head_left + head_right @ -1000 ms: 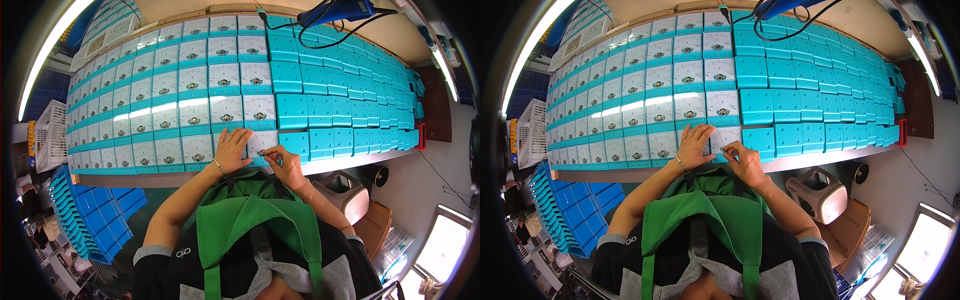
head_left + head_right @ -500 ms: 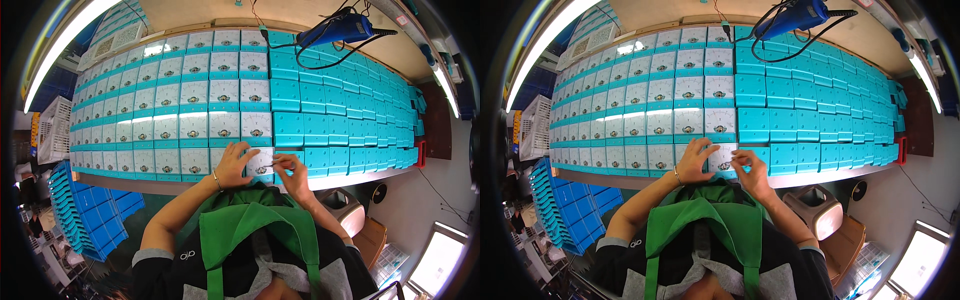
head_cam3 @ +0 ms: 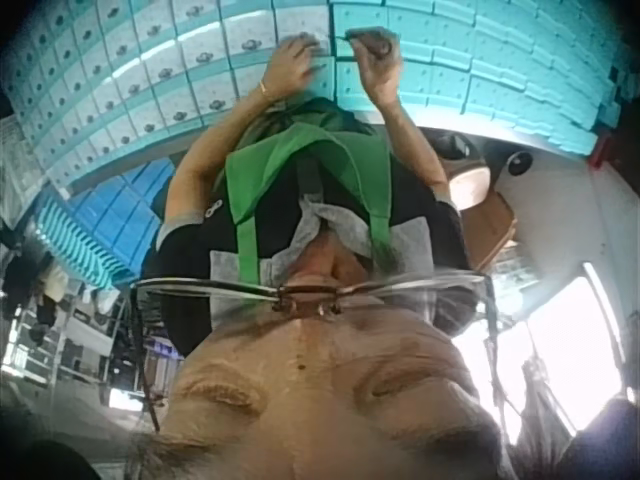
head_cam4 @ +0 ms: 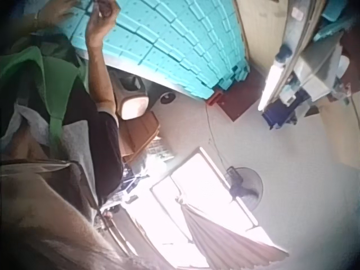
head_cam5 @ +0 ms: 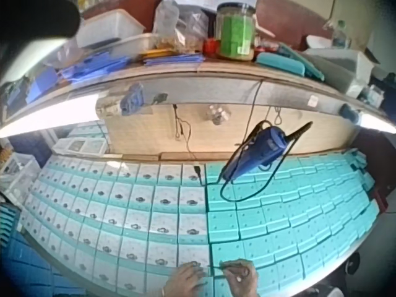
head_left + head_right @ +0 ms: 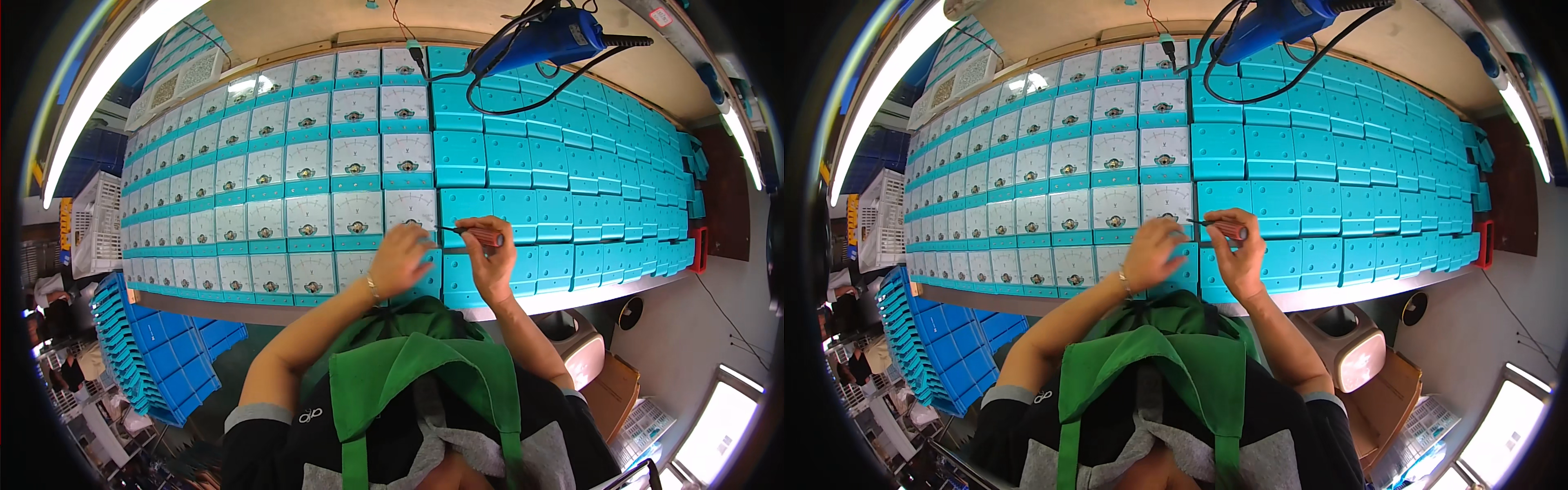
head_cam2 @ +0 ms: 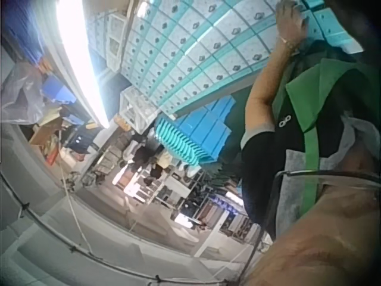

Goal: The person repeatedly picks up small teal boxes from a table, opens them, and uses a screwdriver to tighten a screw on a meter-like device inside. They then close the boxes and place them back on the table. The process is repeated for multiple units.

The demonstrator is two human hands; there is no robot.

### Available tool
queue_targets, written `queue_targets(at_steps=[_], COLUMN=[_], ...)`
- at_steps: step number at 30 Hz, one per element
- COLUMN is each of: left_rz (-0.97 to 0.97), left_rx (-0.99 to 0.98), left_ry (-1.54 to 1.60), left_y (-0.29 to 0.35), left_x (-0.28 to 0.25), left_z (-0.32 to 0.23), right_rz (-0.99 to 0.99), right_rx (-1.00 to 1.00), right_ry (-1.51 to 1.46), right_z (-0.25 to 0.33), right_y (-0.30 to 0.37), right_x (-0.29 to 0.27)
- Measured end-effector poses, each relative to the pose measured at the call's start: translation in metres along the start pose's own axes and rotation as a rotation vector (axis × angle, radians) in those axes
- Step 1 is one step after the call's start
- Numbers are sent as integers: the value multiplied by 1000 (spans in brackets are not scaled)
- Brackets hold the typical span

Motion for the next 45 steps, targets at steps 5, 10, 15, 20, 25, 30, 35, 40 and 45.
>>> queue_targets(at_steps=[5, 10, 15, 20, 25, 30, 35, 40, 45], left_rz=[30, 29, -91, -82, -49, -28, -67, -45, -28], left_rx=[-156, -113, -121, -163, -168, -120, -54, -30, 10], left_ry=[-300, -105, 304, 396, 356, 257, 328, 317, 332], left_y=[-33, -38, -32, -20, -9, -3, 11, 15, 15], left_x=[-43, -56, -77, -75, -91, -96, -105, -107, -106], left_z=[34, 33, -27, -44, -56, -71, -105, -121, -123], right_rz=[110, 64, 407, 677, 372, 265, 792, 886, 866], right_rx=[89, 242, 855, 975, 124, -137, 242, 395, 441], right_ry=[-44, -222, -487, -771, 721, 1024, 132, -377, -407], right_z=[-11, -17, -34, -18, -19, -8, 17, 30, 36], right_y=[5, 3, 23, 44, 2, 9, 46, 71, 72], right_x=[-1, -15, -2, 20, -34, -31, 1, 9, 9])
Point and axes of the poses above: each hand's wrist, its own y-axis away from the middle knuckle, its own x-axis out of the palm, z = x × y, the point moved 5 cm from there along -y, towards the middle knuckle, and after that the axes turned 12 degrees about y, right-handed, at the moved point
